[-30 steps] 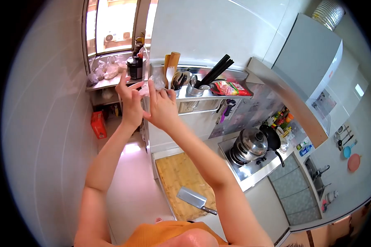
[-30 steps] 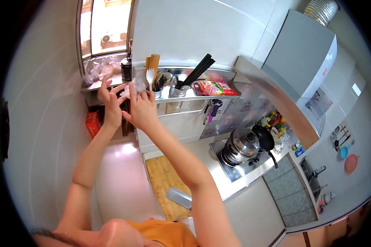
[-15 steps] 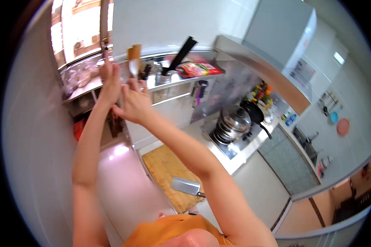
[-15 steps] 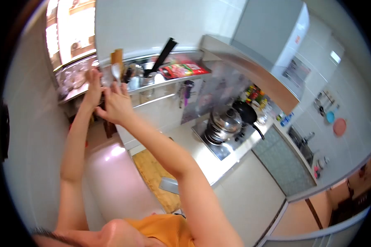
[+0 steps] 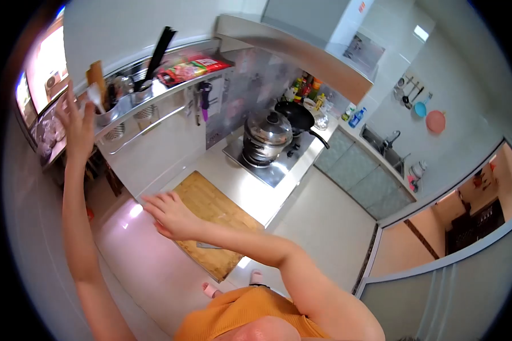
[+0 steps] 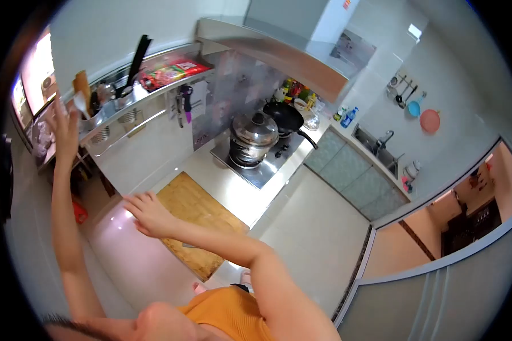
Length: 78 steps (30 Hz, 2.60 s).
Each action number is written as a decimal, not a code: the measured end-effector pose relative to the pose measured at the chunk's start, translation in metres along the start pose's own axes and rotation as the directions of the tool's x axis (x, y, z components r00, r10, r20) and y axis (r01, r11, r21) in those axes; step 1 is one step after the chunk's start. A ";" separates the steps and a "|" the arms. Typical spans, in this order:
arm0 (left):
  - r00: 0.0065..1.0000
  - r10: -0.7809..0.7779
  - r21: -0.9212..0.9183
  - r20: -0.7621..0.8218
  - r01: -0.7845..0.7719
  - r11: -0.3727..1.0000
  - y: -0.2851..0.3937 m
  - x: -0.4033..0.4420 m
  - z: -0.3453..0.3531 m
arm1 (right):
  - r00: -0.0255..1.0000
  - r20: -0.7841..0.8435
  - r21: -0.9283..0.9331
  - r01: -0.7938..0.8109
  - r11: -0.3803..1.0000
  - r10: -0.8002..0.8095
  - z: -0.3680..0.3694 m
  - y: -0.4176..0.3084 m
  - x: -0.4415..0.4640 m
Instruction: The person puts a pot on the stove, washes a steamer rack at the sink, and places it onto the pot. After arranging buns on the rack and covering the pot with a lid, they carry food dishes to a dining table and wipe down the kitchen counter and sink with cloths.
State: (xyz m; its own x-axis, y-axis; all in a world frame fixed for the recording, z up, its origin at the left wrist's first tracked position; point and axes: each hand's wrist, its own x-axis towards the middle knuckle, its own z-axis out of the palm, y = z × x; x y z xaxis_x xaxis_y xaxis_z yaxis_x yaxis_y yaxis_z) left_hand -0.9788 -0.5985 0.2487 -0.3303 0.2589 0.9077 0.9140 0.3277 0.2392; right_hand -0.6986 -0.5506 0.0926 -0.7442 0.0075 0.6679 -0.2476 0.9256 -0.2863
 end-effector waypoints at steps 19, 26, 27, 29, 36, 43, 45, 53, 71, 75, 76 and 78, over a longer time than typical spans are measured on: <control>0.187 0.301 -0.353 0.935 0.557 0.752 0.519 -0.386 0.092 | 0.857 -0.506 0.379 0.122 0.917 0.095 -0.501 -0.081 -0.328; -0.017 0.498 -0.445 0.867 0.421 0.790 0.629 -0.376 0.144 | 0.688 -0.556 0.462 -0.212 0.861 0.467 -0.557 -0.043 -0.427; -0.061 0.489 -0.417 0.870 0.439 0.796 0.644 -0.380 0.157 | 0.672 -0.552 0.470 -0.237 0.850 0.493 -0.565 -0.035 -0.439; -0.145 0.488 -0.365 0.861 0.492 0.790 0.666 -0.392 0.189 | 0.684 -0.535 0.458 -0.259 0.851 0.496 -0.585 -0.016 -0.451; -0.137 0.695 -0.615 0.706 0.368 0.698 0.804 -0.411 0.330 | 0.610 -0.631 0.463 -0.201 0.864 0.479 -0.666 0.087 -0.449; 0.060 0.762 -0.705 0.645 0.432 0.562 0.940 -0.357 0.439 | 0.181 -0.442 0.598 -0.671 0.439 0.879 -0.719 0.211 -0.552; 0.081 0.736 -0.685 0.672 0.447 0.575 0.948 -0.342 0.457 | -0.005 -0.364 0.656 -0.711 0.252 0.932 -0.710 0.233 -0.599; 0.060 0.377 -0.316 0.924 0.671 0.670 0.960 -0.361 0.553 | -0.364 -0.097 0.842 -0.527 -0.119 0.927 -0.744 0.338 -0.725; -0.058 0.584 -0.499 0.810 0.456 0.737 1.294 -0.340 0.767 | -0.092 -0.186 0.423 -0.906 -0.004 0.978 -0.998 0.602 -0.882; -0.289 0.537 -0.397 0.792 0.426 0.813 1.322 -0.356 0.796 | -0.054 -0.156 0.516 -0.856 0.034 0.986 -1.024 0.635 -0.898; -0.286 0.539 -0.441 0.793 0.342 0.830 1.321 -0.366 0.806 | -0.038 -0.156 0.492 -0.869 0.044 0.987 -1.032 0.643 -0.899; -0.287 0.543 -0.517 0.789 0.167 0.839 1.325 -0.382 0.829 | -0.011 -0.152 0.444 -0.894 0.058 0.988 -1.044 0.662 -0.905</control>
State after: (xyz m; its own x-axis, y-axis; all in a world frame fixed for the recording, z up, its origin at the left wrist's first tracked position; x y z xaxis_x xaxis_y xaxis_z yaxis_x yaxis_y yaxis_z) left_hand 0.1636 0.4904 -0.0672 0.4056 0.8207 -0.4025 0.8336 -0.1515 0.5311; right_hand 0.4586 0.4502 0.0162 -0.1422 0.9721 -0.1864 0.3753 -0.1213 -0.9189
